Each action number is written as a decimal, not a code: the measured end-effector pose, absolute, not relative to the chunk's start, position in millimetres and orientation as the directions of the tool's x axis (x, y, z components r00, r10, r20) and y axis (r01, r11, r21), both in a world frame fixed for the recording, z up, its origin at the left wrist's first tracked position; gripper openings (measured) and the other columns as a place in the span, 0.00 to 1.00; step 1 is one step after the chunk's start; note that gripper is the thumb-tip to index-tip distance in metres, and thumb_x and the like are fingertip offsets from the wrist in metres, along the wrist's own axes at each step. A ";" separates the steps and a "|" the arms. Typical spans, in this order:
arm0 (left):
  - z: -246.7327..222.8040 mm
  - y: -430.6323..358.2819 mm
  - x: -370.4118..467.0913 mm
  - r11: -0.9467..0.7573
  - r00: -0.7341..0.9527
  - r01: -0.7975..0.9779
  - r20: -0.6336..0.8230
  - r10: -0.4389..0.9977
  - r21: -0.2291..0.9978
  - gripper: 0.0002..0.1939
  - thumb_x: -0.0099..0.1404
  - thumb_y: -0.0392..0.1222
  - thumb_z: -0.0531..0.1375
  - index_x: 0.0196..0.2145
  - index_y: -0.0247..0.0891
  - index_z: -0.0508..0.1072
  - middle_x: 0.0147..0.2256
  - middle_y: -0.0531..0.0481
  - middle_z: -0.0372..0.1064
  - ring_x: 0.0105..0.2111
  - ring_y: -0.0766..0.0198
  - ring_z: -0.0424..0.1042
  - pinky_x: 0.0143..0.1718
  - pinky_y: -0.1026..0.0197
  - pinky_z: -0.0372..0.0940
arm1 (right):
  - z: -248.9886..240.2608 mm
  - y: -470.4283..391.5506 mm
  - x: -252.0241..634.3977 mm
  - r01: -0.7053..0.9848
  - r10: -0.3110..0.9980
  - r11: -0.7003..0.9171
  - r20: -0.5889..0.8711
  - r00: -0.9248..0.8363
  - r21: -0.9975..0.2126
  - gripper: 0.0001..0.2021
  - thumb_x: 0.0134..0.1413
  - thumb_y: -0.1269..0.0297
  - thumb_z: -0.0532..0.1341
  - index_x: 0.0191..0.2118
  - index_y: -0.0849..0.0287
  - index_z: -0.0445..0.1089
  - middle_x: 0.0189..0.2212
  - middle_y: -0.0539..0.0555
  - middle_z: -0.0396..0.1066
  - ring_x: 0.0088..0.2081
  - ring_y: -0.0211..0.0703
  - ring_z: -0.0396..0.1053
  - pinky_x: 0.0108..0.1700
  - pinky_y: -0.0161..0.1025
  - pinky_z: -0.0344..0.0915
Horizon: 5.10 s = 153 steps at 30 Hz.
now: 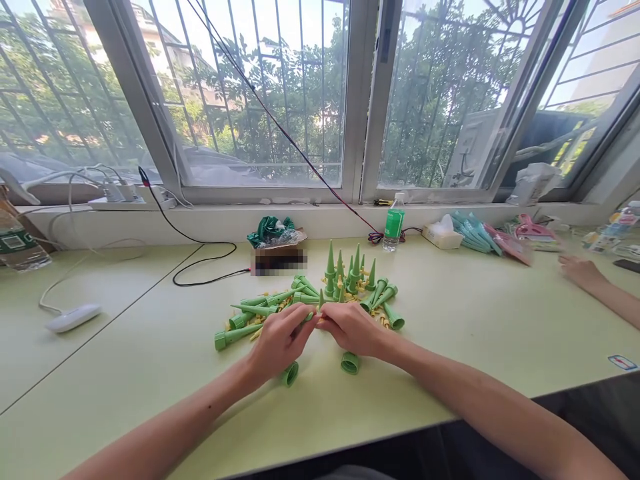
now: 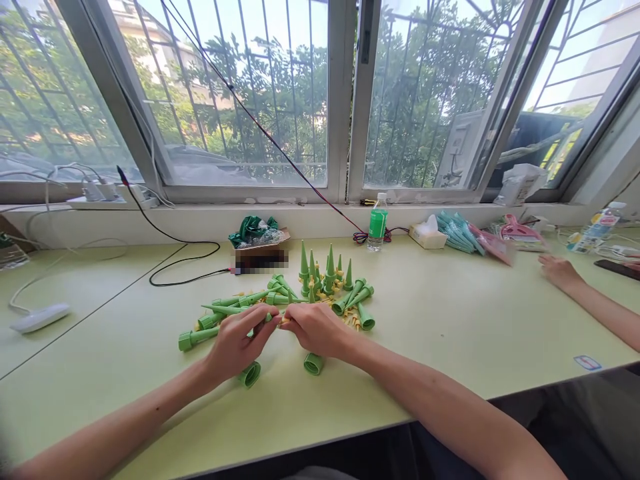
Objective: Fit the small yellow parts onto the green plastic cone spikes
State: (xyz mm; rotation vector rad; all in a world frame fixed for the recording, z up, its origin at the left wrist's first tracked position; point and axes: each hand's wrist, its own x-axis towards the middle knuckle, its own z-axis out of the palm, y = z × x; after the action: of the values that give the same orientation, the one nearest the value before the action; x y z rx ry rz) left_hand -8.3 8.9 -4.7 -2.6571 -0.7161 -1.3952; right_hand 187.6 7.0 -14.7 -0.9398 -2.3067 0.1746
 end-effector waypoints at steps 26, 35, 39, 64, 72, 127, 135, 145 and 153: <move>-4.6 11.0 -7.4 -0.900 0.549 0.369 0.727 0.413 0.233 0.07 0.70 0.32 0.55 0.43 0.38 0.70 0.34 0.50 0.69 0.31 0.69 0.67 0.31 0.67 0.64 | -19.3 10.4 185.4 0.549 0.632 0.764 0.570 -0.525 -0.340 0.11 0.65 0.60 0.58 0.32 0.60 0.66 0.25 0.49 0.67 0.25 0.34 0.60 0.29 0.31 0.52; -7.2 14.2 -6.2 -0.834 0.503 0.479 0.692 0.517 0.275 0.03 0.70 0.37 0.56 0.39 0.38 0.70 0.31 0.53 0.67 0.24 0.71 0.64 0.27 0.67 0.61 | -17.7 9.0 186.4 0.548 0.640 0.761 0.543 -0.545 -0.347 0.12 0.64 0.65 0.58 0.27 0.60 0.62 0.22 0.49 0.64 0.23 0.33 0.56 0.28 0.32 0.50; -9.4 15.4 -6.0 -0.834 0.504 0.479 0.693 0.516 0.272 0.03 0.69 0.36 0.56 0.37 0.38 0.69 0.31 0.52 0.68 0.26 0.70 0.65 0.28 0.66 0.63 | -18.8 9.2 186.5 0.564 0.658 0.744 0.537 -0.528 -0.359 0.14 0.65 0.63 0.57 0.27 0.59 0.62 0.22 0.48 0.64 0.22 0.33 0.55 0.28 0.31 0.49; 35.9 90.1 -12.0 -0.529 0.172 0.610 0.553 0.816 0.590 0.14 0.64 0.49 0.58 0.34 0.34 0.75 0.28 0.48 0.76 0.28 0.63 0.74 0.31 0.64 0.68 | -14.1 -4.9 176.6 0.553 0.583 0.792 0.590 -0.559 -0.258 0.23 0.70 0.58 0.50 0.22 0.59 0.61 0.17 0.47 0.60 0.20 0.32 0.52 0.26 0.33 0.47; 32.0 127.8 18.4 -0.612 0.449 0.666 0.427 0.785 0.426 0.13 0.62 0.46 0.58 0.32 0.33 0.77 0.28 0.45 0.77 0.30 0.60 0.76 0.36 0.61 0.68 | -12.9 -5.3 177.6 0.546 0.576 0.797 0.593 -0.562 -0.258 0.22 0.70 0.59 0.51 0.22 0.59 0.61 0.17 0.47 0.60 0.20 0.32 0.53 0.26 0.33 0.48; 33.5 169.9 12.5 -0.591 0.575 0.761 0.143 0.806 0.268 0.19 0.67 0.44 0.52 0.50 0.37 0.76 0.43 0.43 0.78 0.43 0.56 0.75 0.48 0.60 0.66 | -13.2 -7.6 176.9 0.500 0.603 0.795 0.542 -0.585 -0.344 0.21 0.68 0.60 0.54 0.21 0.59 0.56 0.17 0.45 0.54 0.20 0.32 0.47 0.27 0.33 0.47; 29.8 205.1 50.4 -0.608 0.642 0.719 0.013 0.766 0.337 0.22 0.64 0.48 0.60 0.54 0.41 0.74 0.44 0.47 0.78 0.41 0.59 0.76 0.47 0.64 0.66 | -10.9 -7.0 177.8 0.525 0.612 0.786 0.534 -0.583 -0.328 0.21 0.68 0.60 0.54 0.22 0.59 0.59 0.17 0.46 0.58 0.21 0.32 0.50 0.27 0.32 0.47; 28.9 191.0 43.1 -0.654 0.774 0.576 -0.072 0.629 0.490 0.24 0.64 0.47 0.57 0.55 0.34 0.74 0.41 0.45 0.78 0.37 0.62 0.74 0.39 0.66 0.67 | -11.7 -8.5 175.9 0.527 0.607 0.789 0.536 -0.587 -0.316 0.20 0.67 0.60 0.55 0.22 0.60 0.61 0.17 0.46 0.59 0.21 0.32 0.51 0.28 0.33 0.47; 41.3 186.3 31.2 -0.666 0.724 0.628 0.011 0.689 0.403 0.23 0.65 0.46 0.55 0.54 0.36 0.75 0.44 0.44 0.78 0.40 0.62 0.74 0.41 0.65 0.67 | -10.0 -9.1 176.7 0.532 0.619 0.782 0.506 -0.601 -0.325 0.20 0.68 0.61 0.55 0.22 0.60 0.61 0.18 0.46 0.59 0.21 0.32 0.50 0.28 0.33 0.46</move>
State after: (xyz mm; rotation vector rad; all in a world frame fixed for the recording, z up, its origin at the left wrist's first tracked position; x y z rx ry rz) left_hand 31.2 186.3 41.3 -3.2609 -1.2991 -0.2927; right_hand 176.7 -9.1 -10.0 -0.8526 -2.3566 0.1866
